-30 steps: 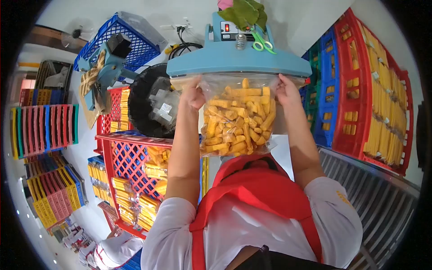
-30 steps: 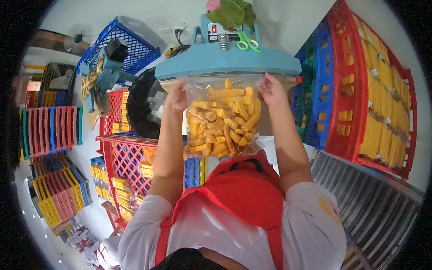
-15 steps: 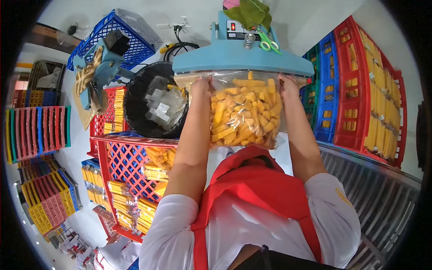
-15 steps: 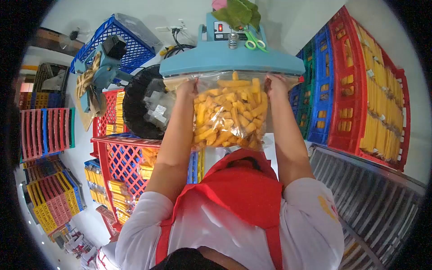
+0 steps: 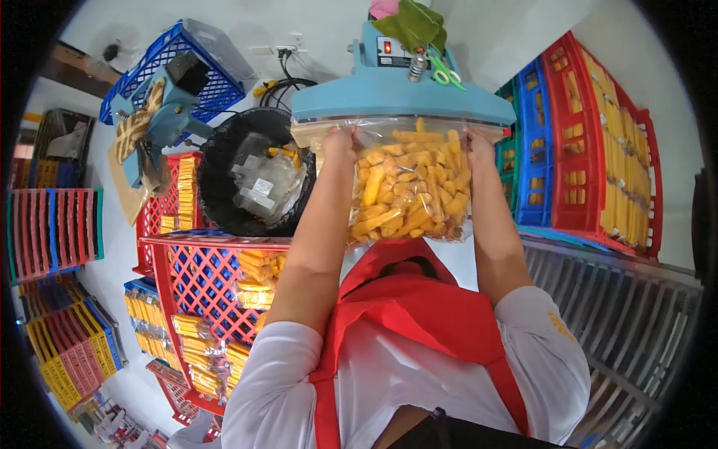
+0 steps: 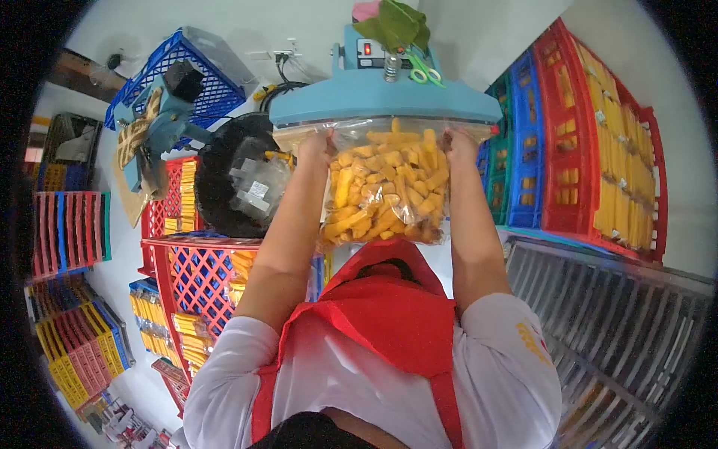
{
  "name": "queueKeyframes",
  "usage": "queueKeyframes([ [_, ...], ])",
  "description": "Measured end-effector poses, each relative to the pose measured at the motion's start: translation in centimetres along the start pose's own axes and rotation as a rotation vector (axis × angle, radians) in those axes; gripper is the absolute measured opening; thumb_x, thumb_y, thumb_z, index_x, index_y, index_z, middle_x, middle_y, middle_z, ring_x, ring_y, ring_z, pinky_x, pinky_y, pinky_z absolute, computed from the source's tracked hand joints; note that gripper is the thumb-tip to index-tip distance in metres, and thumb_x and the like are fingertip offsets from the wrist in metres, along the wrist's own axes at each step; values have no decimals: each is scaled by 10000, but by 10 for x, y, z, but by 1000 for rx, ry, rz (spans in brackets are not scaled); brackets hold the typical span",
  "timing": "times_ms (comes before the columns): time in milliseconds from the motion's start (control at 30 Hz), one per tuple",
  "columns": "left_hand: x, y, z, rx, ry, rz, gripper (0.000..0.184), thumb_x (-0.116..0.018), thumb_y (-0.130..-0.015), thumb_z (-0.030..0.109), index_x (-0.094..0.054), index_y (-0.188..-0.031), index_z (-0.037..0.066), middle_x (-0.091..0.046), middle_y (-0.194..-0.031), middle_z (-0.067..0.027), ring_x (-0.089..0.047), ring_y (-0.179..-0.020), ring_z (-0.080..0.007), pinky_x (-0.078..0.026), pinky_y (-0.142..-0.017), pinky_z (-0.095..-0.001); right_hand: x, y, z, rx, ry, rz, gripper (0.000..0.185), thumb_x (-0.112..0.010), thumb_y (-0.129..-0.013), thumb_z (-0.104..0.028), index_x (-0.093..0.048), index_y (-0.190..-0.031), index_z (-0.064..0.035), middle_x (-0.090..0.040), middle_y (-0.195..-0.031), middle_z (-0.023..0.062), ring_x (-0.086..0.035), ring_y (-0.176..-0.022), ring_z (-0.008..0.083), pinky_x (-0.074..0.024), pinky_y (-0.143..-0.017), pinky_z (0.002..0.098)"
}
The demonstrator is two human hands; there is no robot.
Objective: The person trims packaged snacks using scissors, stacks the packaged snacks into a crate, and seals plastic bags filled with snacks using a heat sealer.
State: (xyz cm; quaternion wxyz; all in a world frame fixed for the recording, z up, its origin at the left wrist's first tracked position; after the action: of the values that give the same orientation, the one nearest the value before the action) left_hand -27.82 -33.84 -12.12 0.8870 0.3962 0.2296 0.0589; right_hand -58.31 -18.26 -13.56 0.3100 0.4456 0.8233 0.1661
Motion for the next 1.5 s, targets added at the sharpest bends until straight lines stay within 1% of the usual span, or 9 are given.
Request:
queueKeyframes([
  [100, -1, -5, 0, -50, -47, -50, 148, -511, -753, -42, -486, -866, 50, -535, -770, -43, -548, -652, -164, -481, -543, -252, -1, 16, -5, 70, -5, 214, 335, -565, -703, 91, -378, -956, -23, -529, -751, 112, -558, -624, 205, -468, -487, 285],
  [533, 6, 21, 5, -47, 66, 9, 139, -492, -775, -43, -454, -888, 30, -542, -815, -76, -555, -680, -173, -486, -579, -239, 10, 9, 6, -63, -81, 24, 236, -540, -737, 52, -412, -912, -42, -533, -767, 100, -551, -621, 184, -466, -475, 287],
  [600, 6, 7, -3, 76, -37, -350, 94, -487, -794, -10, -457, -865, 44, -545, -801, -62, -551, -687, -154, -487, -593, -236, 3, 28, -8, -70, 33, -107, 206, -552, -748, -8, -438, -918, -32, -526, -759, 92, -536, -596, 160, -449, -459, 261],
  [733, 38, 33, 25, 84, -49, -225, 59, -498, -815, 112, -472, -783, 70, -528, -699, -36, -527, -610, -127, -455, -536, -224, -30, 87, -77, 90, 904, -167, 182, -586, -756, -174, -520, -817, -16, -483, -601, 21, -494, -521, 98, -389, -423, 211],
  [933, 198, 91, 105, -362, 88, -314, 99, -491, -801, 149, -465, -743, 74, -466, -638, -8, -472, -579, -121, -423, -556, -240, -147, 107, -102, 299, 991, -575, 156, -572, -774, -206, -537, -819, -61, -494, -633, -17, -452, -539, 56, -357, -492, 179],
  [967, 228, 125, 115, -428, 138, 112, 85, -479, -800, 147, -474, -785, 64, -517, -709, -29, -502, -630, -129, -409, -554, -226, -173, 112, -97, 342, 1002, -647, 155, -570, -776, -206, -536, -830, -65, -504, -665, -20, -446, -556, 52, -351, -511, 176],
  [1167, 467, 274, 63, -767, 589, 758, 275, -496, -817, 240, -480, -994, 30, -513, -946, -63, -471, -850, -182, -412, -701, -299, -288, 139, -28, 469, 1375, -1119, 282, -556, -785, -201, -499, -986, -11, -524, -883, 46, -481, -813, 104, -385, -730, 229],
  [1267, 527, 332, -7, -763, 823, 904, 219, -485, -827, 244, -501, -965, 75, -539, -901, -24, -502, -806, -153, -431, -701, -283, -326, 139, -7, 839, 1518, -1170, 441, -577, -754, -261, -474, -1087, 10, -523, -1036, 145, -483, -965, 211, -371, -823, 301],
  [1500, 549, 353, -138, -610, 1032, 1003, 254, -458, -842, 252, -481, -1016, 69, -530, -917, -14, -488, -761, -125, -404, -709, -265, -362, 103, 53, 772, 1828, -1203, 566, -546, -753, -364, -425, -1172, -5, -453, -1166, 198, -410, -1109, 284, -319, -906, 324],
])
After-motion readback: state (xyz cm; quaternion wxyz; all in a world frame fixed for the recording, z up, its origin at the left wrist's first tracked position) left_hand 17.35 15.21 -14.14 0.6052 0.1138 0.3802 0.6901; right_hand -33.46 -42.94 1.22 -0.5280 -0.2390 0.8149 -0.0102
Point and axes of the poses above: each hand's wrist, its own y-axis away from the middle knuckle, its own x-axis out of the back of the hand, z = x × y, the point moved 6 cm from there along -y, towards the middle knuckle
